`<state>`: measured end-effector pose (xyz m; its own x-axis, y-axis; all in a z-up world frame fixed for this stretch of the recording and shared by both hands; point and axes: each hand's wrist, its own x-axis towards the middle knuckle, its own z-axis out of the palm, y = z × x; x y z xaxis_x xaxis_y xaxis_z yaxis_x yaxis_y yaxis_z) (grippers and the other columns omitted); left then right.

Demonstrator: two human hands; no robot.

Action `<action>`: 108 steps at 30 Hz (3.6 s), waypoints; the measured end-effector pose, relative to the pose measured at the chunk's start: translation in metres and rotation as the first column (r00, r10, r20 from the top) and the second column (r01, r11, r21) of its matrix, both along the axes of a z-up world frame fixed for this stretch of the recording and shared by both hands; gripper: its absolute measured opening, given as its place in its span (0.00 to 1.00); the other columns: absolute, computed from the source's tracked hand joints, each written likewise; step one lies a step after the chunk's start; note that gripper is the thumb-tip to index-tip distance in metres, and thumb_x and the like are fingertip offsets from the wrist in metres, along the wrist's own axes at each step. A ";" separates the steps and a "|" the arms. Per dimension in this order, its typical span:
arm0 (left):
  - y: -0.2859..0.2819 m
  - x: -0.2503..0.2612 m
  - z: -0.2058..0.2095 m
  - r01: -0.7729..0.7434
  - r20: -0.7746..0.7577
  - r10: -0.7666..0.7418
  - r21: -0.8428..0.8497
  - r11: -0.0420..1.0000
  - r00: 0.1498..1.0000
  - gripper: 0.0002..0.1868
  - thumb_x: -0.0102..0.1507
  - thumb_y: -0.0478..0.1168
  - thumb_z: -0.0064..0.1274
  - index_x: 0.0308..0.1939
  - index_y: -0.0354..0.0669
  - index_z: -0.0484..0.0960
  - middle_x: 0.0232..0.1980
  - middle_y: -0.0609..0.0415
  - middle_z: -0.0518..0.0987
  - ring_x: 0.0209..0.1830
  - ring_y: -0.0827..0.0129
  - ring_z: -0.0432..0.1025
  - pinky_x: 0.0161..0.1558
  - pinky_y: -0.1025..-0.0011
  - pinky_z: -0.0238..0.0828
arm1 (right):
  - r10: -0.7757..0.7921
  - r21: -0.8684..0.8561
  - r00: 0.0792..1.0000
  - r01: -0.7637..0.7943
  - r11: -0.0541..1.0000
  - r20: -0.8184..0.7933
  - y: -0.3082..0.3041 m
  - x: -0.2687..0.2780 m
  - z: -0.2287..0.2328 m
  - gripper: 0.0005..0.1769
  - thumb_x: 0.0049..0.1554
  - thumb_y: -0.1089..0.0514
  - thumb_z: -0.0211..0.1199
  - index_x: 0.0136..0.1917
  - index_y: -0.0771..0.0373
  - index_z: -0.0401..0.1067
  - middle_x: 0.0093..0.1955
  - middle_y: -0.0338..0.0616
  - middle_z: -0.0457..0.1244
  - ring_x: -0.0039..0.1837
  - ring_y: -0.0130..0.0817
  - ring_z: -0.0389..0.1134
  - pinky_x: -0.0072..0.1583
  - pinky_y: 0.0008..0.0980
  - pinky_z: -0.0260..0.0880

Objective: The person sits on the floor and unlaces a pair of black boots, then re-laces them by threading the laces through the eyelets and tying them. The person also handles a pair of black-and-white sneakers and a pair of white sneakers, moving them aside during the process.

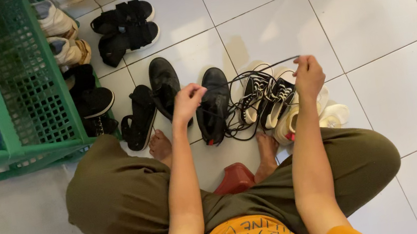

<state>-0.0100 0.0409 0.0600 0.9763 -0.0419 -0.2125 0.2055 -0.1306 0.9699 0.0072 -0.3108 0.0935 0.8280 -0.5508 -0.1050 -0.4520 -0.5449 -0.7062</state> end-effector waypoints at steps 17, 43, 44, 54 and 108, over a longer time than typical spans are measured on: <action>-0.025 -0.002 0.009 0.039 0.050 -0.039 -0.003 0.999 0.998 0.08 0.65 0.40 0.59 0.40 0.39 0.81 0.26 0.62 0.76 0.25 0.82 0.67 0.28 0.78 0.65 | 0.592 -0.030 0.777 -0.600 0.799 0.216 0.049 -0.005 -0.045 0.16 0.55 0.60 0.52 0.52 0.57 0.77 0.52 0.44 0.71 0.50 0.41 0.72 0.53 0.38 0.71; -0.013 0.006 0.004 0.135 0.086 -0.152 0.180 0.974 0.985 0.08 0.65 0.41 0.55 0.42 0.42 0.86 0.28 0.61 0.82 0.27 0.78 0.72 0.33 0.76 0.69 | 0.391 0.009 0.899 -0.397 0.918 -0.194 0.054 -0.016 0.009 0.14 0.65 0.47 0.56 0.52 0.51 0.81 0.40 0.45 0.71 0.43 0.39 0.72 0.49 0.39 0.69; -0.015 0.009 -0.001 0.120 0.064 -0.130 0.144 0.982 0.989 0.08 0.65 0.41 0.55 0.41 0.42 0.86 0.29 0.60 0.82 0.27 0.78 0.72 0.33 0.75 0.70 | 0.351 -0.012 0.903 -0.365 0.931 -0.248 0.050 -0.015 0.006 0.14 0.66 0.47 0.57 0.52 0.51 0.80 0.41 0.46 0.71 0.45 0.40 0.73 0.50 0.40 0.69; -0.049 0.018 -0.083 -0.006 0.099 -0.049 0.496 0.869 0.994 0.08 0.65 0.40 0.51 0.41 0.41 0.83 0.41 0.45 0.83 0.43 0.49 0.77 0.45 0.56 0.72 | 0.660 -0.210 0.734 -0.679 0.704 -0.161 0.096 -0.007 -0.074 0.11 0.59 0.55 0.62 0.54 0.53 0.80 0.52 0.49 0.69 0.55 0.51 0.70 0.56 0.47 0.69; -0.058 -0.005 -0.133 0.147 -0.270 -0.020 0.461 0.875 0.963 0.12 0.58 0.39 0.51 0.41 0.52 0.89 0.39 0.53 0.87 0.44 0.58 0.81 0.48 0.63 0.75 | 0.637 -0.006 0.770 -0.637 0.771 0.034 0.139 -0.041 -0.112 0.06 0.55 0.60 0.67 0.47 0.60 0.74 0.43 0.51 0.68 0.46 0.48 0.71 0.48 0.43 0.70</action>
